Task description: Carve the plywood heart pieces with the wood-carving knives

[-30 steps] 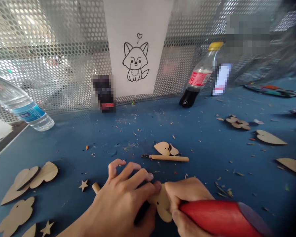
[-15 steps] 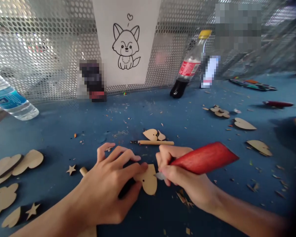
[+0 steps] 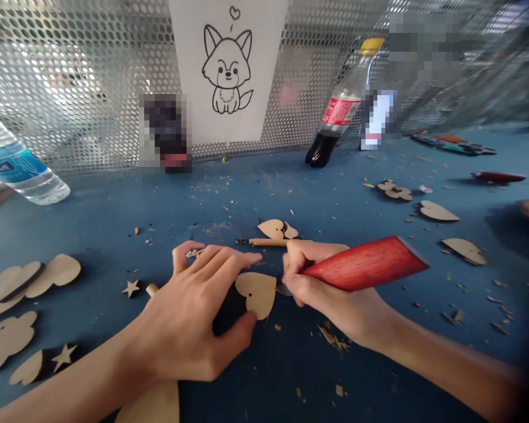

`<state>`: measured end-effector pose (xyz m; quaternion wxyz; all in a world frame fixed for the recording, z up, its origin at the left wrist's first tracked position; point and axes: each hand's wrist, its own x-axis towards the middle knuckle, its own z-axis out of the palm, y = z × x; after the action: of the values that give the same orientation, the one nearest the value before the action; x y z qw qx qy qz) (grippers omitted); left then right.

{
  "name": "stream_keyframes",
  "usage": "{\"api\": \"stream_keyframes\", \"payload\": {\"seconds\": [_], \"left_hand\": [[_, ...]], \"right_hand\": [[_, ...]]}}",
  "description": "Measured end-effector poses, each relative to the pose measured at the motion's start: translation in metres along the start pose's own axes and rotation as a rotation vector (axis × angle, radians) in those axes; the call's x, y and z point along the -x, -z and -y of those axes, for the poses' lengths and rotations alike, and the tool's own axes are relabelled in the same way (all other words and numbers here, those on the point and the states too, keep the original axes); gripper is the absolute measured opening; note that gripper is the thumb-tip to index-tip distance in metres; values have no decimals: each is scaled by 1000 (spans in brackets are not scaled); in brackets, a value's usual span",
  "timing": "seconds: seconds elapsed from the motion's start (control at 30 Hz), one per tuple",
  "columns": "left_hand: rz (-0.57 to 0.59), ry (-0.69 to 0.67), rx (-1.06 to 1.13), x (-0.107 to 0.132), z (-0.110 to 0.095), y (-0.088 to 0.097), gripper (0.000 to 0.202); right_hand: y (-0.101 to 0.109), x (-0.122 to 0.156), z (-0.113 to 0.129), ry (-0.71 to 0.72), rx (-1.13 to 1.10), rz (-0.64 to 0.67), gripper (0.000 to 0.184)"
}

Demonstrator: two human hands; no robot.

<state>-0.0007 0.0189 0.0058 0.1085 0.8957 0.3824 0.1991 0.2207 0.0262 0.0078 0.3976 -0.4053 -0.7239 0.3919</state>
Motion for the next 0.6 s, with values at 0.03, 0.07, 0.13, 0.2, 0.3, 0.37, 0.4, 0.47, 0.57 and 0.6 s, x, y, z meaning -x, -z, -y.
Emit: {"api": "stream_keyframes", "payload": {"seconds": [0.03, 0.07, 0.13, 0.2, 0.3, 0.37, 0.4, 0.47, 0.57, 0.6], "left_hand": [[8, 0, -2, 0, -1, 0, 53], [13, 3, -7, 0, -1, 1, 53], [13, 3, -6, 1, -2, 1, 55], [10, -1, 21, 1, -2, 1, 64], [-13, 26, 59, 1, 0, -1, 82], [-29, 79, 36, 1, 1, -3, 86], [-31, 100, 19, 1, 1, -4, 86], [-10, 108, 11, 1, 2, -4, 84], [24, 44, 68, 1, 1, -3, 82], [31, 33, 79, 1, 1, -2, 83]], "right_hand": [[1, 0, 0, -5, 3, -1, 24], [1, -1, 0, -12, 9, 0, 24], [2, -2, 1, -30, 31, -4, 24], [2, -3, 0, -35, 44, -36, 24], [1, -5, -1, -37, 9, -94, 26], [0, -6, -2, -59, -46, -99, 26], [0, -6, -2, -76, -78, -92, 26], [0, -6, -2, -103, -133, -81, 25], [1, -6, -1, -111, -161, -83, 24], [1, -6, -1, -110, -157, -83, 24]]}}
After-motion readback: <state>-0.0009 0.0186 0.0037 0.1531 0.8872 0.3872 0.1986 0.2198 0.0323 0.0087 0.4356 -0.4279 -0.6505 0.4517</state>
